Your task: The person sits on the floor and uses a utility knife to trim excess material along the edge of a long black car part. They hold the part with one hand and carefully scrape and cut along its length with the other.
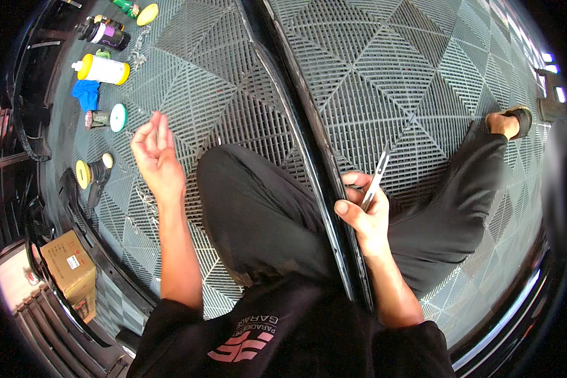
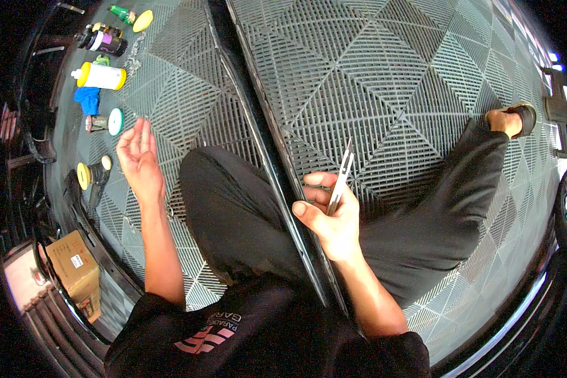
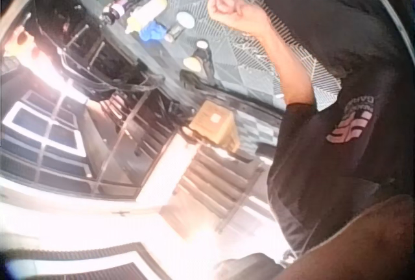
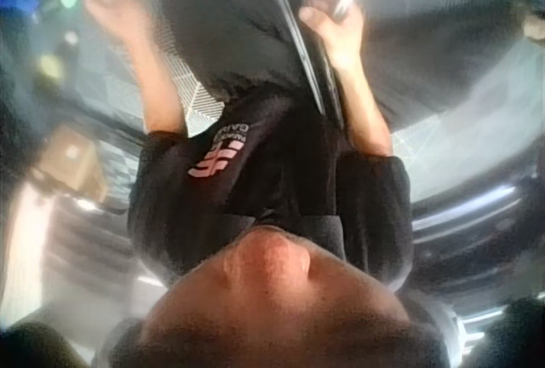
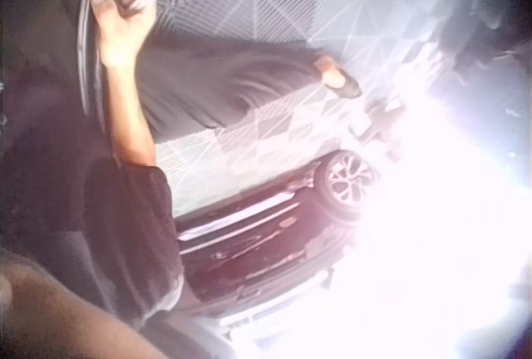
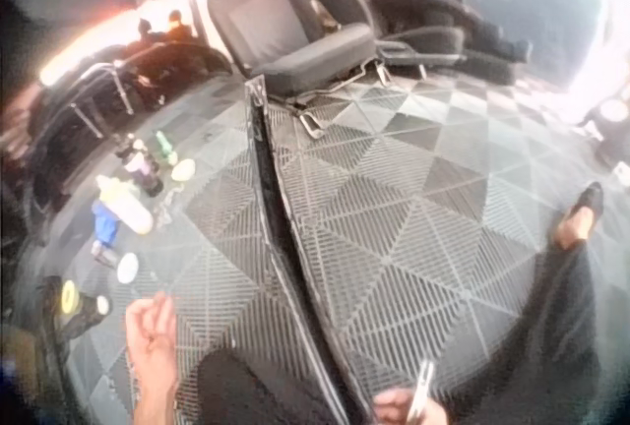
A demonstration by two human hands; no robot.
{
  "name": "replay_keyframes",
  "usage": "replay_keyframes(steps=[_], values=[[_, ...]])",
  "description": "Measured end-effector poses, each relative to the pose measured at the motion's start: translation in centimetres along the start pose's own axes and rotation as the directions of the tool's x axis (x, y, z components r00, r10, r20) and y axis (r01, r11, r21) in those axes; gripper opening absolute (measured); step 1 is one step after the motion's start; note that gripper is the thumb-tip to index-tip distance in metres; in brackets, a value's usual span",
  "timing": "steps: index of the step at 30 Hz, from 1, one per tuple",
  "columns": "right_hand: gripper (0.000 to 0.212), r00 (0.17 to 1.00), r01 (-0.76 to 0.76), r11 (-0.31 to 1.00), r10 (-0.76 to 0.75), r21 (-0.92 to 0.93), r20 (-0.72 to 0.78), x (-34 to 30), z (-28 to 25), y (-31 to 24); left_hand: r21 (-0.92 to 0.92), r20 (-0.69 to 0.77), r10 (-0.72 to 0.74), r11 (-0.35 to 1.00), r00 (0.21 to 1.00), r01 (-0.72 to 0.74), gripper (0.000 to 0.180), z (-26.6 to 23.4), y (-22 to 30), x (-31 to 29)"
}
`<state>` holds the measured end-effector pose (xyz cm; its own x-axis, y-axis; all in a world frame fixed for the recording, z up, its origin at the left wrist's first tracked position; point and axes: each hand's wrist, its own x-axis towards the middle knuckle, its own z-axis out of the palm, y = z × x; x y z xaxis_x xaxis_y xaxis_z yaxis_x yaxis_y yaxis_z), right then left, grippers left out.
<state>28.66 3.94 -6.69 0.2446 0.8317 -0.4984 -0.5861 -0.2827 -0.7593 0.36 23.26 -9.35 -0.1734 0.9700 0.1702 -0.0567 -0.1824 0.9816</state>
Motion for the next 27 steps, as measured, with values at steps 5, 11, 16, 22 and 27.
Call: replay_keyframes(steps=[5,11,16,22,27], values=[[0.052,1.000,-0.010,1.000,0.010,-0.029,0.011,-0.2,-0.1,0.1,0.132,0.107,-0.026,0.991,0.994,0.012,0.049,-4.3,-2.6,2.6],[0.054,1.000,-0.004,0.998,0.003,-0.064,-0.013,-0.3,-0.1,-0.1,0.105,0.129,-0.104,0.990,0.986,0.091,0.046,-1.5,-3.1,4.2],[0.052,0.999,0.007,0.999,-0.006,-0.036,0.033,-0.4,0.2,-0.3,0.372,0.098,0.064,0.923,0.993,-0.096,0.076,5.6,-2.8,5.7],[0.054,0.996,0.024,0.999,-0.022,-0.033,0.082,-0.2,0.0,-0.2,-0.531,0.547,-0.482,0.431,0.684,0.729,0.074,17.0,-1.2,5.4],[0.066,0.998,0.061,0.937,-0.047,-0.343,0.050,-0.1,-0.4,-1.2,-0.581,0.545,-0.457,0.400,0.703,0.709,0.059,19.6,-4.1,5.5]])
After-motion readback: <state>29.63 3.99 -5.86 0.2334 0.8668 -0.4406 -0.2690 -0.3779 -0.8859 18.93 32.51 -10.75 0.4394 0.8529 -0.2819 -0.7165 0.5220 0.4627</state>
